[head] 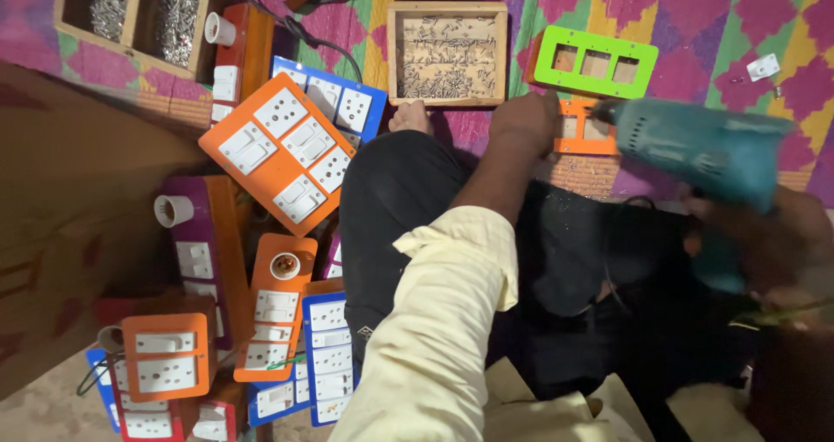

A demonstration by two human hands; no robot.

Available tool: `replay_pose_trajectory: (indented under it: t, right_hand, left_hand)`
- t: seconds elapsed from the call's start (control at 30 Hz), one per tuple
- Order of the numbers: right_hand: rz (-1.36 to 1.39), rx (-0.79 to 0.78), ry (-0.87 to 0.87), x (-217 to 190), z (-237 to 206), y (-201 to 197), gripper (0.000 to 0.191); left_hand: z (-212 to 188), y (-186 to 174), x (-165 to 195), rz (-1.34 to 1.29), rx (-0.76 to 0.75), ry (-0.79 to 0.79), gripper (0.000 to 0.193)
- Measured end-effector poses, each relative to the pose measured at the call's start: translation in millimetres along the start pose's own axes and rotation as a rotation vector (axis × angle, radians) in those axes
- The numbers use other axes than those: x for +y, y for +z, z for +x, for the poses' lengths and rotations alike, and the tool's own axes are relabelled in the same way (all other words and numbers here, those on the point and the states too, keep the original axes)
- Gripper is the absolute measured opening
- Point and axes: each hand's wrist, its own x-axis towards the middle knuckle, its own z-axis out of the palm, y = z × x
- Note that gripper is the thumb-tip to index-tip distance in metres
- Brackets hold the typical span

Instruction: The person sits on a patterned mat and uses a corded power drill to make holes in multiple colorful plastic switchboard frames. They handle each frame individually, drilling into the recessed areas, then set the finished pieces aside.

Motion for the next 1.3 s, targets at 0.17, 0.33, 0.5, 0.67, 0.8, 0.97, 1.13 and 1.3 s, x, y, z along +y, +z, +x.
replay_pose_trajectory:
  t: [0.17,0.33,0.5,0.67,0.8,0.97,1.13,1.3]
  right_hand:
    - [0.254,-0.161,-0.017,102,20,-60,0.054]
    - [0.505,-0.266,0.032,165,-6,-90,0.061]
    - [0.868,-0.146,-0.216,200,-38,-62,0.075]
    - [1.014,-0.144,0.022,214,-31,-52,0.081]
    - [1.235,-0.097,-0.238,212,-41,-39,0.083]
    - [1.173,-0.043,-0.226,211,-48,-29,0.084]
    - [1.230,-0.081,-0.153,219,-31,-37,0.089]
    - [1.236,-0.163,-0.226,219,-31,-38,0.085]
  left_hand:
    - [2,0,5,0.074,0.053,0.055,0.050]
    - [14,10,14,0.130,0.323,0.233,0.024]
    - [19,9,17,0.209,0.319,0.331,0.034]
    - [18,15,20,0.249,0.369,0.432,0.026]
    - [22,29,23,0.378,0.513,0.551,0.015]
    - [27,35,20,0.494,0.437,0.543,0.024]
    - [25,27,28,0.600,0.391,0.524,0.033]
    - [20,27,37,0.669,0.364,0.567,0.043]
